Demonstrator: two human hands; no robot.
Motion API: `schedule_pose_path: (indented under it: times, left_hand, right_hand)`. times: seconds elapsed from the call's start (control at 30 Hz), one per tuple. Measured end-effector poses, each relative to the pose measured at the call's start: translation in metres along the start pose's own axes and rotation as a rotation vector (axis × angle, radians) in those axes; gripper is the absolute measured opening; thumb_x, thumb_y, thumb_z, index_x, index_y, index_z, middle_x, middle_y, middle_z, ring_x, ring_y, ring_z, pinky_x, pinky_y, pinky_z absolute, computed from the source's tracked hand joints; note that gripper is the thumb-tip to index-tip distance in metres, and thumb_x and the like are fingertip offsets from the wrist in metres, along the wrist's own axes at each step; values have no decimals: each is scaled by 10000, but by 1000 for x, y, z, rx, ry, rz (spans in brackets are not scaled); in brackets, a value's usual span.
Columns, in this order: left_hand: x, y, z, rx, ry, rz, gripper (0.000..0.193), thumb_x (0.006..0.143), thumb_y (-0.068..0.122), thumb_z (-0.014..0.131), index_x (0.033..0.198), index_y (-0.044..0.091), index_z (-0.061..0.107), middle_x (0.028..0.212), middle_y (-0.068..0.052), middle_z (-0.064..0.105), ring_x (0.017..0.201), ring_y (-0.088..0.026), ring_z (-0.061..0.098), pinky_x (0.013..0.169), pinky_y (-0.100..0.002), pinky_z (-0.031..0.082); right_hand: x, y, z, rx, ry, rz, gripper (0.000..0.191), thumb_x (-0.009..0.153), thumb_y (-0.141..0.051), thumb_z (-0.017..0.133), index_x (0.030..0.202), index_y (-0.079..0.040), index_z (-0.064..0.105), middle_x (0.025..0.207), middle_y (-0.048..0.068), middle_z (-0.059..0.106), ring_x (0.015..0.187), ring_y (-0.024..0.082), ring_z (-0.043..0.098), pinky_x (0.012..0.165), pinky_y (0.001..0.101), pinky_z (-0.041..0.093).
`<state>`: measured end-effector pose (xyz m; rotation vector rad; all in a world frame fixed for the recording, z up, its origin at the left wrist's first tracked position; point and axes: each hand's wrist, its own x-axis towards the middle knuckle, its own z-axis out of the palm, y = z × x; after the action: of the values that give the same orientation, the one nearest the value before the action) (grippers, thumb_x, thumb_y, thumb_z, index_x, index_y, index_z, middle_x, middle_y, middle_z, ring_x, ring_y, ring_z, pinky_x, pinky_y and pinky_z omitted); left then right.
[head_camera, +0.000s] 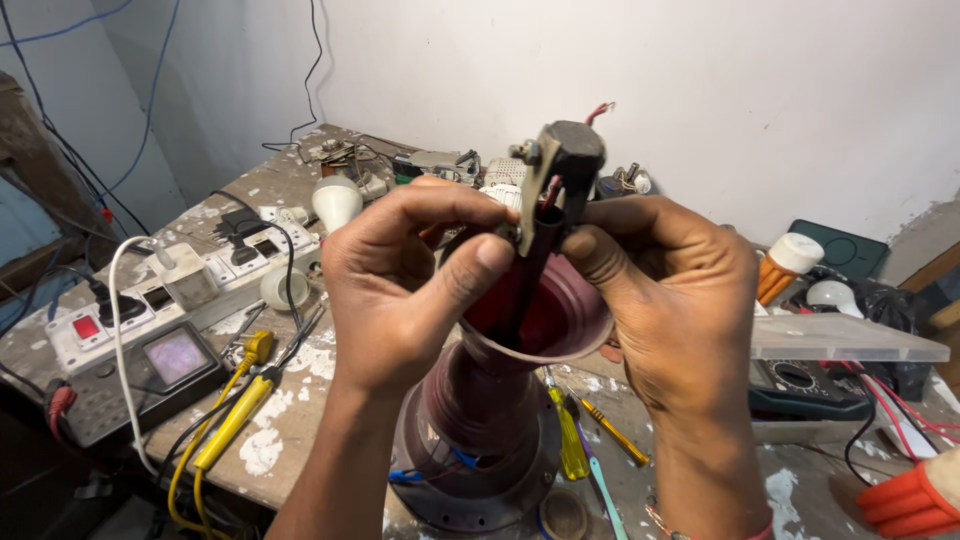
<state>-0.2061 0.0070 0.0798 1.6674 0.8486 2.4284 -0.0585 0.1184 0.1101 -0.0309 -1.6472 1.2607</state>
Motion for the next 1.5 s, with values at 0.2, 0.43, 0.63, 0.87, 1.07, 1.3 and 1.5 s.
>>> schedule_pose_path:
  times: [0.2, 0.43, 0.63, 0.87, 1.07, 1.3, 1.5]
  left_hand:
    - [-9, -1, 11, -86, 100, -74, 207, 966, -56, 772, 1154, -61, 686, 1106, -167, 739, 1009, -185, 728, 944, -314, 622]
    - [-11, 6, 19, -141, 155, -143, 358, 934, -127, 726, 1271, -74, 619, 1182, -208, 745, 1109, -217, 742, 991, -346, 628]
    - [-21, 3, 28, -182, 150, -93, 316, 993, -94, 727, 1291, -65, 628, 1164, -198, 736, 1093, -193, 730, 1024, -298, 597]
    - [-19, 2, 38, -125, 174, -76, 205, 1049, -55, 743, 1224, -48, 636, 1125, -146, 730, 1021, -154, 708, 970, -278, 582]
    - [-10, 1, 38, -22, 186, -101, 159, 1024, -39, 724, 1174, -31, 674, 1007, -89, 724, 895, -115, 683, 886, -259, 574]
    - [20, -14, 36, 66, 189, -134, 101, 947, 11, 735, 1044, -4, 709, 939, -53, 741, 823, -90, 686, 766, -233, 577]
    - [48, -35, 27, 18, 117, -237, 86, 932, 37, 733, 1003, -11, 736, 859, -31, 736, 755, -68, 665, 690, -224, 557]
  right_hand:
    - [-7, -5, 0, -27, 3, -29, 169, 920, -67, 788, 1046, 33, 739, 917, 94, 771, 794, 92, 719, 708, 207, 603]
    - [-14, -3, -5, -115, -18, -150, 144, 985, -134, 762, 1038, 0, 743, 936, 32, 772, 860, 56, 687, 790, 211, 577]
    - [-18, -2, -13, -120, -35, -182, 190, 1008, -197, 755, 1045, -11, 749, 948, 15, 774, 895, 54, 670, 849, 226, 568]
    - [-18, -8, -13, -139, -11, -144, 199, 981, -210, 761, 1004, -13, 751, 896, 18, 765, 845, 59, 665, 804, 227, 566]
    - [-13, -13, -14, -225, -47, -164, 210, 998, -214, 739, 1032, -6, 733, 909, 26, 764, 849, 67, 678, 787, 227, 565]
    - [3, -3, -4, -223, 1, -98, 159, 1000, -154, 711, 1007, 5, 721, 907, 41, 751, 819, 76, 671, 759, 232, 556]
    - [16, 13, 9, -164, 194, 6, 174, 979, -151, 744, 962, 20, 709, 853, 20, 708, 729, 42, 597, 644, 191, 490]
